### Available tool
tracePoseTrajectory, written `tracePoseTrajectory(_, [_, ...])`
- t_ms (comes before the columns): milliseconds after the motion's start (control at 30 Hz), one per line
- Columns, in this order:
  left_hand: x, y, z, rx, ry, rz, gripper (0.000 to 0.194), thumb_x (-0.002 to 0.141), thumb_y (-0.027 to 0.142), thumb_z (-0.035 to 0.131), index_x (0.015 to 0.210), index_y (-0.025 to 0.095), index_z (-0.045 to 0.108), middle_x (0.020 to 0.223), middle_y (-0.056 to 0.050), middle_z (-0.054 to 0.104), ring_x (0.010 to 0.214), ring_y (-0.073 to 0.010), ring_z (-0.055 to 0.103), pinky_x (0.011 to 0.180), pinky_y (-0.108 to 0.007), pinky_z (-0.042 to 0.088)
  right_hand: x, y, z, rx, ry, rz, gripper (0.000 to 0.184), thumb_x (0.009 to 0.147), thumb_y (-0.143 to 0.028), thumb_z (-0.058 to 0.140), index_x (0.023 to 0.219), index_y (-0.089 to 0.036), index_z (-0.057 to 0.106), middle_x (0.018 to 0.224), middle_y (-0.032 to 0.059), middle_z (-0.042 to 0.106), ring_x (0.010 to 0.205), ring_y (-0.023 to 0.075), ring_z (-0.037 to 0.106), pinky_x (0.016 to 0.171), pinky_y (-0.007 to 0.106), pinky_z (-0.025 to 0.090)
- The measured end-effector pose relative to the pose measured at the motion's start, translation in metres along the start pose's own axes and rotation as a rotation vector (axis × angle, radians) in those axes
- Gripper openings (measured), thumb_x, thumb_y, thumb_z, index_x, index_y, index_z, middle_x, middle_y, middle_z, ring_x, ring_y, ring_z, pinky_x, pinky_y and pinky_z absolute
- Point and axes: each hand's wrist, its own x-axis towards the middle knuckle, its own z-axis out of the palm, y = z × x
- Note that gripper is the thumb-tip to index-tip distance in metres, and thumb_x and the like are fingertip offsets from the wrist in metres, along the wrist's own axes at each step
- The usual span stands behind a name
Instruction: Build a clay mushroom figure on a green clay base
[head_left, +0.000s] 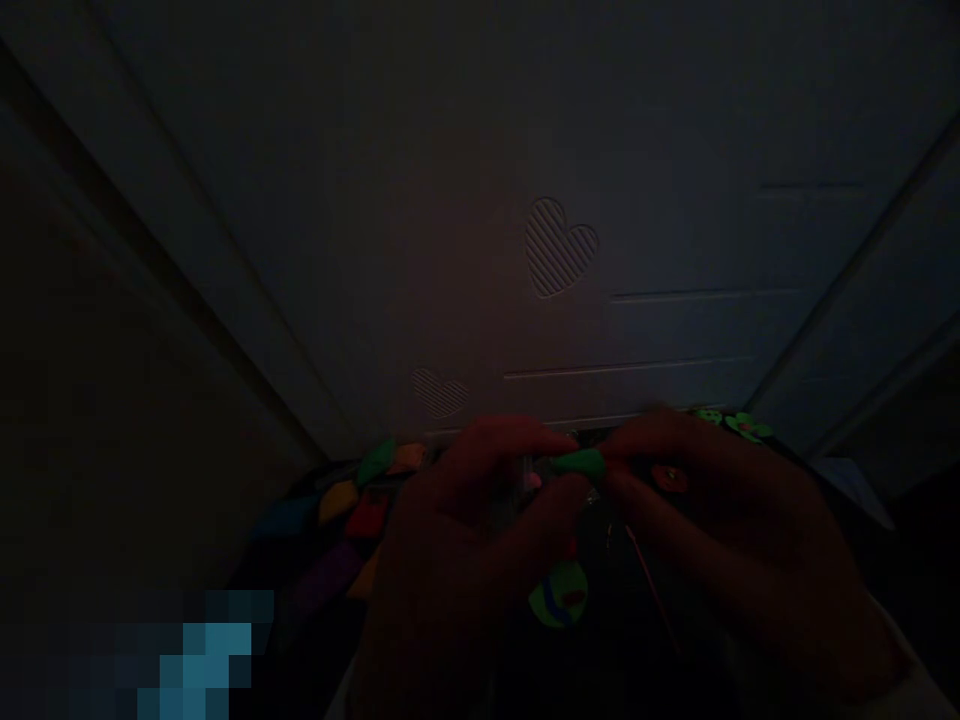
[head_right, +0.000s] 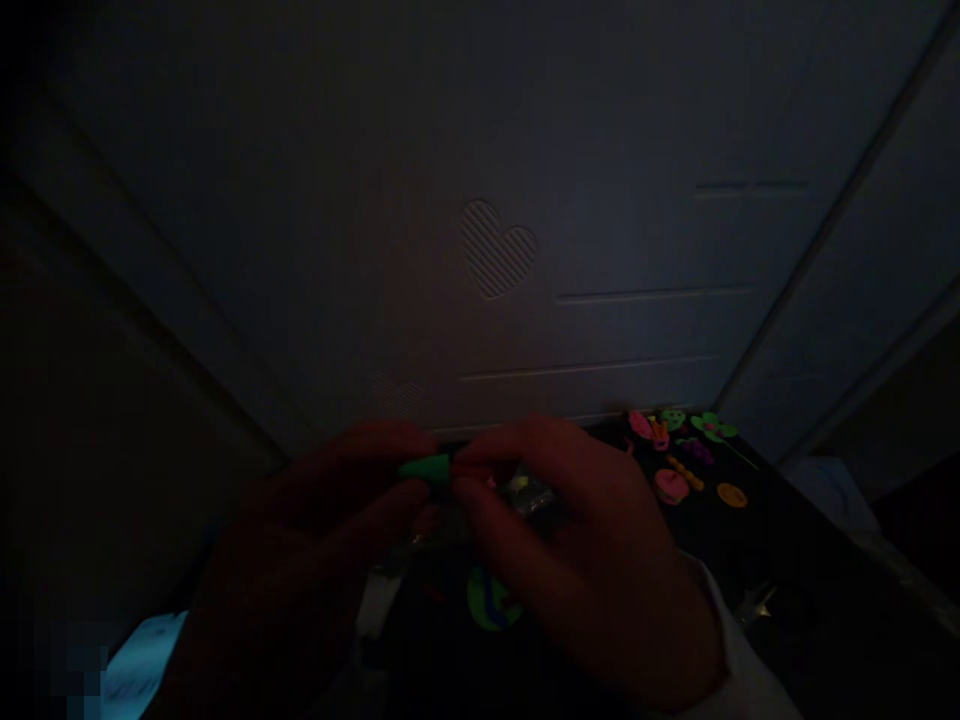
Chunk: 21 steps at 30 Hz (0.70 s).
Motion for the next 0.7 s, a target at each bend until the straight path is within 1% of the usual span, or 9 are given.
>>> tracePoseTrajectory(167, [0.0006, -0.0005, -0.0003, 0.08, -0.003, 0.035, 0.014, 0.069, 0.03, 0.066, 0.082, 0.031, 0.062, 0.085, 0.007, 0.063, 0.076, -0.0098, 0.06, 0.064, -0.017, 0.046, 0.0012, -0.0019, 0.0014, -0.02, 0.029, -0.022, 0.013, 0.077, -0.017, 0.055, 0.087, -0.026, 0.054, 0.08, -0.0115, 0.056, 0.074, -0.0016, 0.052, 0.066, 0.007, 0.039])
tracePoseTrajectory(333, [-0.0009, -0.0019, 0.0012, 0.059, -0.013, 0.032, 0.013, 0.07, 0.029, 0.065, 0.082, 0.032, 0.061, 0.086, 0.007, 0.062, 0.079, -0.0107, 0.059, 0.067, -0.02, 0.046, 0.0007, -0.0038, 0.0001, -0.049, 0.029, -0.026, 0.015, 0.077, -0.016, 0.055, 0.089, -0.026, 0.054, 0.08, -0.0111, 0.056, 0.075, -0.0012, 0.052, 0.068, 0.008, 0.039])
tracePoseTrajectory(433, [-0.0013, -0.0019, 0.0014, 0.063, -0.004, 0.053, 0.011, 0.071, 0.029, 0.064, 0.081, 0.032, 0.061, 0.086, 0.007, 0.062, 0.079, -0.0108, 0.059, 0.068, -0.021, 0.045, -0.0006, -0.0043, -0.0007, -0.061, 0.031, -0.026, 0.014, 0.077, -0.016, 0.055, 0.088, -0.025, 0.054, 0.08, -0.0106, 0.056, 0.074, -0.0007, 0.052, 0.065, 0.009, 0.039])
tracePoseTrajectory(533, [-0.0012, -0.0012, 0.0004, 0.073, -0.001, 0.044, 0.01, 0.071, 0.029, 0.064, 0.08, 0.03, 0.061, 0.084, 0.007, 0.062, 0.079, -0.0117, 0.059, 0.069, -0.022, 0.045, -0.0008, -0.0047, -0.0002, -0.064, 0.041, -0.031, 0.014, 0.077, -0.016, 0.055, 0.087, -0.025, 0.054, 0.081, -0.0112, 0.056, 0.074, -0.001, 0.051, 0.064, 0.009, 0.038])
tracePoseTrajectory(700, [-0.0013, 0.0004, 0.0016, 0.01, 0.008, 0.015, 0.009, 0.07, 0.028, 0.064, 0.079, 0.028, 0.061, 0.083, 0.005, 0.062, 0.078, -0.0127, 0.059, 0.067, -0.022, 0.045, 0.0005, -0.0047, 0.0007, -0.076, 0.03, -0.026, 0.013, 0.077, -0.018, 0.055, 0.088, -0.025, 0.054, 0.081, -0.0109, 0.056, 0.075, 0.0, 0.051, 0.071, 0.01, 0.038])
